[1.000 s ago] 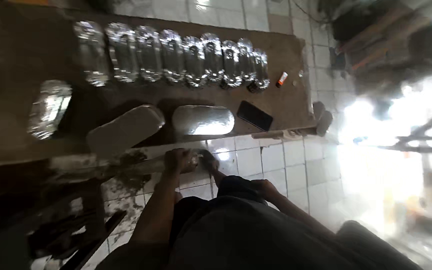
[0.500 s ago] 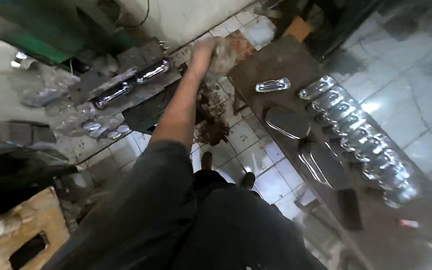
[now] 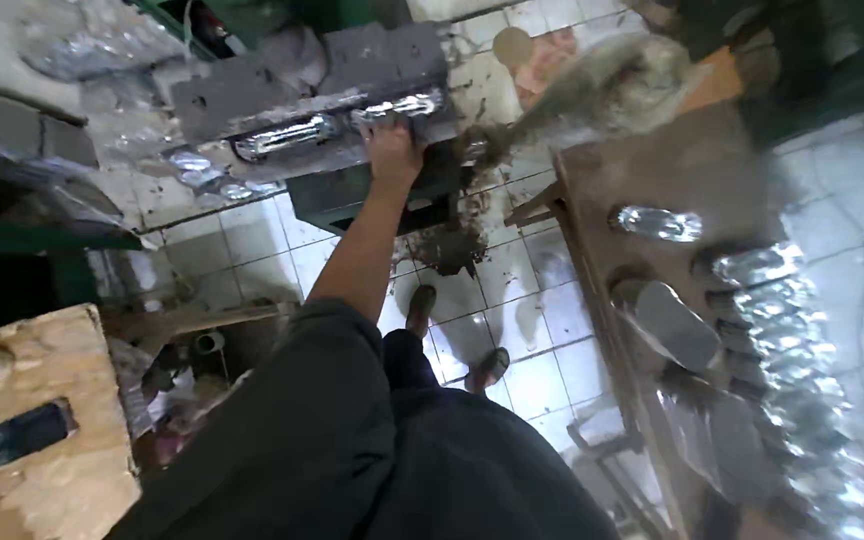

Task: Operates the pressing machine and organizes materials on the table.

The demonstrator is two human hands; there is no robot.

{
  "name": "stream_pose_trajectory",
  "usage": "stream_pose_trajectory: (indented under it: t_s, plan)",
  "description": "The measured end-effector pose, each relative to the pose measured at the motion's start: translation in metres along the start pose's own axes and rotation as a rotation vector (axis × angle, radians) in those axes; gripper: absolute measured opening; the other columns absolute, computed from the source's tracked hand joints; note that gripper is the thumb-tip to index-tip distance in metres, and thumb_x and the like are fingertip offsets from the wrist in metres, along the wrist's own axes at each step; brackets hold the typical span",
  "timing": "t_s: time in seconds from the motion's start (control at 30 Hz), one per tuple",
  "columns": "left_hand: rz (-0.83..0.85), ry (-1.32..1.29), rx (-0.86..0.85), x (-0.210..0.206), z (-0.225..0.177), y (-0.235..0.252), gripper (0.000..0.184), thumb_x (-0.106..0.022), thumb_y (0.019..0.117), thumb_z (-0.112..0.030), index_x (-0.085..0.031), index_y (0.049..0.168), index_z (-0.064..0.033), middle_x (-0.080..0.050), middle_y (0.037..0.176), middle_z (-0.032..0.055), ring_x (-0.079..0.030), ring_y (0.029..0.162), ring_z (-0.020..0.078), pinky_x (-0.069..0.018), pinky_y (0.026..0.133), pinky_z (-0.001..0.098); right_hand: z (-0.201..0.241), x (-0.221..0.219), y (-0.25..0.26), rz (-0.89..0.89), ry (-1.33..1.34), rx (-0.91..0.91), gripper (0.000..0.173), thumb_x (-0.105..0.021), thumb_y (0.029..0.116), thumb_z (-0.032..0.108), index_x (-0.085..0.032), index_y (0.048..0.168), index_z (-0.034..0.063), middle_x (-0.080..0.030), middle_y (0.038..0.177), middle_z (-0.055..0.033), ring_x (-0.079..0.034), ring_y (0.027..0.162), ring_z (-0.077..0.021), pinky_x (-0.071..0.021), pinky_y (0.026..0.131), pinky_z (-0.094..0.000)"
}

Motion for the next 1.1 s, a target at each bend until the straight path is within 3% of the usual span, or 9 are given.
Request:
stream_pose_trajectory:
  t_s: [0.13, 0.27, 0.33, 0.43, 0.53, 0.7, 0.8, 0.93, 1.1]
  plan:
    - [0.027, -0.107, -0.069, 0.061, 0.041, -0.037, 0.027, -0.058, 0.1012, -0.032, -0.076, 0.109, -0.0137, -0.071, 0.121, 0.0124, -0.064, 0.118, 0.0342, -0.0443, 0.104, 0.0611, -0.092, -0.071, 0.248, -0.228, -0.282, 0.634, 0.034, -0.052, 0.1062, 0.022, -0.072, 0.12, -0.0017, -0.072, 0.109, -0.0276, -0.07, 0.104, -0.0437, -0.0523, 0.097, -0.0627]
    - [0.096, -0.043, -0.031, 0.064, 0.165, -0.053, 0.024, -0.065, 0.0973, -0.031, -0.076, 0.112, -0.0157, -0.047, 0.155, 0.0163, -0.032, 0.148, 0.0469, -0.0173, 0.116, 0.0756, 0.2, -0.062, 0.178, -0.206, -0.63, 0.872, 0.036, -0.048, 0.106, 0.011, -0.067, 0.136, 0.0118, -0.07, 0.122, -0.0241, -0.067, 0.114, -0.0436, -0.0507, 0.099, -0.0622]
    - [-0.016, -0.024, -0.06, 0.067, 0.196, -0.06, 0.028, -0.056, 0.1028, -0.032, -0.073, 0.115, -0.0126, -0.057, 0.146, 0.0142, -0.042, 0.142, 0.0435, -0.0082, 0.117, 0.0769, 0.319, -0.076, 0.12, -0.467, -0.656, 1.256, 0.041, -0.056, 0.0963, 0.001, -0.072, 0.129, 0.0183, -0.07, 0.124, -0.0208, -0.069, 0.107, -0.0434, -0.0553, 0.087, -0.0636]
    - [-0.137, -0.204, -0.059, 0.108, 0.186, -0.111, 0.036, -0.049, 0.1081, -0.031, -0.067, 0.121, -0.0035, -0.067, 0.123, 0.0202, -0.061, 0.121, 0.0385, -0.0312, 0.115, 0.0688, 0.441, -0.086, 0.084, -0.726, -0.629, 1.642, 0.045, -0.063, 0.0885, -0.004, -0.072, 0.125, 0.0217, -0.063, 0.14, -0.0156, -0.063, 0.123, -0.0393, -0.0554, 0.096, -0.057]
    - [0.087, -0.478, 0.045, 0.105, 0.207, -0.207, 0.041, -0.064, 0.1011, -0.027, -0.061, 0.133, -0.0008, -0.071, 0.108, 0.0197, -0.071, 0.094, 0.0311, -0.0584, 0.085, 0.0534, 0.498, -0.074, 0.112, -0.748, -0.656, 1.602, 0.049, -0.064, 0.0867, -0.003, -0.071, 0.129, 0.0218, -0.062, 0.143, -0.0112, -0.057, 0.132, -0.0395, -0.0497, 0.105, -0.0581]
    - [1.024, -0.549, 0.441, 0.012, 0.264, -0.397, 0.029, -0.076, 0.0901, -0.019, -0.074, 0.114, -0.0029, -0.069, 0.12, 0.0183, -0.066, 0.114, 0.0322, -0.0515, 0.102, 0.053, 0.543, -0.12, 0.105, -0.649, -0.795, 1.489, 0.047, -0.063, 0.0904, 0.001, -0.072, 0.128, 0.0268, -0.07, 0.131, -0.0068, -0.066, 0.122, -0.0339, -0.0531, 0.098, -0.0587]
    - [0.86, -0.916, 0.651, -0.006, 0.274, -0.456, 0.043, -0.068, 0.0845, -0.007, -0.066, 0.127, -0.0009, -0.056, 0.144, 0.0174, -0.057, 0.128, 0.0261, -0.0508, 0.104, 0.0434, 0.543, -0.121, 0.103, -0.62, -0.772, 1.603, 0.046, -0.058, 0.0917, -0.003, -0.074, 0.125, 0.0245, -0.071, 0.13, -0.0047, -0.067, 0.121, -0.03, -0.0546, 0.098, -0.0546]
    - [0.648, -0.966, 0.866, -0.009, 0.268, -0.461, 0.036, -0.055, 0.1042, -0.015, -0.058, 0.138, -0.0023, -0.064, 0.132, 0.0152, -0.064, 0.113, 0.0162, -0.0526, 0.097, 0.0351, 0.539, -0.119, 0.103, -0.624, -0.708, 1.7, 0.049, -0.054, 0.0902, -0.009, -0.075, 0.122, 0.0213, -0.072, 0.13, -0.005, -0.067, 0.121, -0.0281, -0.0549, 0.099, -0.0514]
    - [0.459, -0.707, 0.699, -0.033, 0.262, -0.456, 0.039, -0.046, 0.1092, -0.024, -0.055, 0.131, 0.0072, -0.064, 0.121, 0.0286, -0.064, 0.112, 0.0345, -0.0508, 0.099, 0.0507, 0.549, -0.125, 0.1, -0.618, -0.746, 1.398, 0.045, -0.055, 0.0957, 0.002, -0.072, 0.129, 0.0269, -0.073, 0.125, -0.0078, -0.068, 0.118, -0.0334, -0.0532, 0.098, -0.0566]
Point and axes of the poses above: each hand's wrist, its own y-axis towards the middle knuckle, its own x-axis out of the back of the hand, z = x × y, the point moved 6 cm from there along y, towards the middle knuckle
